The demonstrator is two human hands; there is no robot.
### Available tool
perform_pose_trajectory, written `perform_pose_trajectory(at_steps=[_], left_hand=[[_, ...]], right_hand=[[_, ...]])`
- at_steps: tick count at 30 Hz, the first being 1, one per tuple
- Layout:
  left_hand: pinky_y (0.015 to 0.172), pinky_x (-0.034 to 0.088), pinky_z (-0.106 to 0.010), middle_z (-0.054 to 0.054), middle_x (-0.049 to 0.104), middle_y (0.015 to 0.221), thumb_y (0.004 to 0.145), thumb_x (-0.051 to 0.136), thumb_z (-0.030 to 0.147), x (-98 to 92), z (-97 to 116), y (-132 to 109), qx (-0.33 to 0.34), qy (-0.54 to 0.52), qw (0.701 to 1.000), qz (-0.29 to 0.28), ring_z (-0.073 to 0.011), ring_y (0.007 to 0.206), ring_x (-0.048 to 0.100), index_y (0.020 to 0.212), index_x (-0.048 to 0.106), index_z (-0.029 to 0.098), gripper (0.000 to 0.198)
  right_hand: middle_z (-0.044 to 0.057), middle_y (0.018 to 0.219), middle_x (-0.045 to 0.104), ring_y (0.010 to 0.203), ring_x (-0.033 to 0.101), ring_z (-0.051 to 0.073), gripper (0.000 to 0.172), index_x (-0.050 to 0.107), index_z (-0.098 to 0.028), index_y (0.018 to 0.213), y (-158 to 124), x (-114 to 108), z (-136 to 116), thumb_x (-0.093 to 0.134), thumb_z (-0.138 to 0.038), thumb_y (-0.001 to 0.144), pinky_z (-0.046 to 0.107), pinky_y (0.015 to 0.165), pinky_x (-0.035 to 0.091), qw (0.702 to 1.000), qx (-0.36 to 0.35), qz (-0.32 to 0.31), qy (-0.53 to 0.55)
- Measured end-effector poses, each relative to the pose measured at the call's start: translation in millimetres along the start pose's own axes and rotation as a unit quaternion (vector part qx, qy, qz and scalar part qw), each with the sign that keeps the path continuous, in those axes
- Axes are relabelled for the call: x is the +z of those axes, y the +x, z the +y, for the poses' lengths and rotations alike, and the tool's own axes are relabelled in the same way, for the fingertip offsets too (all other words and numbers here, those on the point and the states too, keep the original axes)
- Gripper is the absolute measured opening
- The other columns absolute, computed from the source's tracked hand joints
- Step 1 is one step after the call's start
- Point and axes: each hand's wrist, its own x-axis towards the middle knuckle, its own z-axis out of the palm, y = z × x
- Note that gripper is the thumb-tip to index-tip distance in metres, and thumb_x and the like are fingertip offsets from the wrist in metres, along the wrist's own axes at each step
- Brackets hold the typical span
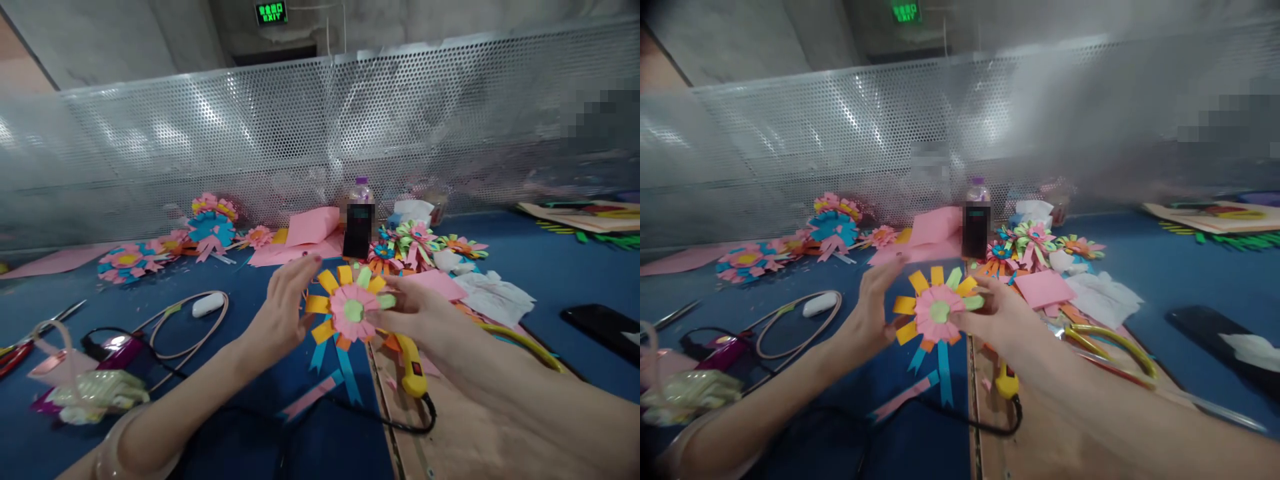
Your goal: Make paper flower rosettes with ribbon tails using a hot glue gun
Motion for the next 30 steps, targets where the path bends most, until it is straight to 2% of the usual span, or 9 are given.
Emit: perform_pose_trajectory(at_steps=[2, 4, 5, 6, 8, 13, 18, 26, 30], left_hand=[[0.097, 0.039, -0.044, -0.017, 0.051, 0.127, 0.08, 0.052, 0.012, 3.5, -0.5, 5.6, -0.204, -0.161, 0.965, 0.022, -0.0246, 0.115, 0.051, 0.133, 0.028, 0.016, 0.059], [0.085, 0.047, -0.041, -0.013, 0.062, 0.108, 0.082, 0.049, 0.023, 6.4, 3.9, 13.7, -0.392, -0.352, 0.85, 0.027, -0.0217, 0.092, 0.062, 0.129, 0.032, 0.015, 0.05], [0.08, 0.049, -0.039, -0.012, 0.065, 0.099, 0.083, 0.046, 0.031, 7.7, 7.5, 18.1, -0.45, -0.424, 0.785, 0.029, -0.0207, 0.083, 0.064, 0.124, 0.038, 0.014, 0.045], [0.076, 0.05, -0.037, -0.011, 0.066, 0.093, 0.085, 0.041, 0.04, 9.0, 11.5, 22.2, -0.476, -0.469, 0.744, 0.022, -0.0201, 0.078, 0.064, 0.119, 0.043, 0.013, 0.044], [0.074, 0.051, -0.034, -0.011, 0.065, 0.091, 0.084, 0.043, 0.049, 12.0, 19.2, 28.6, -0.48, -0.515, 0.71, 0.01, -0.0191, 0.078, 0.064, 0.11, 0.05, 0.012, 0.046], [0.077, 0.05, -0.032, -0.009, 0.065, 0.101, 0.067, 0.072, 0.025, 21.3, 29.7, 33.7, -0.429, -0.486, 0.761, -0.011, -0.0198, 0.087, 0.063, 0.114, 0.05, 0.015, 0.053], [0.077, 0.05, -0.033, -0.009, 0.066, 0.098, 0.068, 0.069, 0.02, 25.0, 30.0, 34.1, -0.408, -0.467, 0.785, -0.008, -0.0202, 0.086, 0.063, 0.116, 0.048, 0.013, 0.053], [0.083, 0.049, -0.036, -0.007, 0.064, 0.096, 0.068, 0.07, 0.023, 25.0, 28.6, 29.7, -0.396, -0.421, 0.816, 0.001, -0.0201, 0.086, 0.063, 0.117, 0.046, 0.013, 0.056], [0.079, 0.051, -0.034, -0.006, 0.064, 0.092, 0.069, 0.07, 0.022, 25.3, 30.2, 29.0, -0.392, -0.415, 0.821, 0.002, -0.0194, 0.083, 0.064, 0.117, 0.045, 0.014, 0.054]], right_hand=[[0.005, 0.093, 0.065, 0.078, 0.064, 0.02, 0.06, 0.043, -0.021, 0.121, 6.0, -2.9, -3.1, 0.072, -0.023, 0.069, 0.028, 0.061, 0.053, 1.0, -0.011, 0.02, -0.008], [0.005, 0.094, 0.066, 0.083, 0.065, 0.021, 0.058, 0.045, -0.021, 0.121, 10.2, -4.5, -7.1, 0.072, -0.022, 0.069, 0.032, 0.068, 0.053, 0.998, -0.019, 0.043, -0.032], [0.004, 0.094, 0.066, 0.084, 0.065, 0.021, 0.058, 0.045, -0.021, 0.121, 11.7, -4.8, -8.6, 0.072, -0.022, 0.07, 0.033, 0.071, 0.053, 0.997, -0.025, 0.052, -0.052], [0.004, 0.092, 0.066, 0.084, 0.065, 0.022, 0.057, 0.045, -0.021, 0.122, 13.0, -5.0, -9.6, 0.071, -0.023, 0.071, 0.034, 0.073, 0.053, 0.995, -0.028, 0.06, -0.07], [0.005, 0.091, 0.066, 0.083, 0.065, 0.022, 0.06, 0.043, -0.02, 0.125, 15.4, -5.5, -9.4, 0.07, -0.024, 0.072, 0.035, 0.073, 0.053, 0.993, -0.033, 0.069, -0.091], [0.006, 0.094, 0.066, 0.084, 0.065, 0.023, 0.061, 0.041, -0.019, 0.128, 20.0, -7.8, -3.3, 0.069, -0.027, 0.074, 0.035, 0.07, 0.053, 0.994, -0.035, 0.061, -0.084], [0.005, 0.11, 0.064, 0.093, 0.064, 0.021, 0.059, 0.041, -0.023, 0.126, 21.6, -8.2, 0.1, 0.069, -0.025, 0.074, 0.032, 0.075, 0.054, 0.997, -0.05, 0.027, -0.06], [0.002, 0.095, 0.065, 0.082, 0.065, 0.017, 0.05, 0.046, -0.022, 0.116, 22.2, -6.8, 2.8, 0.069, -0.019, 0.072, 0.029, 0.07, 0.053, 0.996, -0.068, -0.002, -0.051], [0.005, 0.101, 0.063, 0.087, 0.064, 0.018, 0.051, 0.045, -0.021, 0.117, 19.8, -6.2, 1.2, 0.069, -0.019, 0.073, 0.03, 0.074, 0.053, 0.996, -0.07, -0.007, -0.052]])
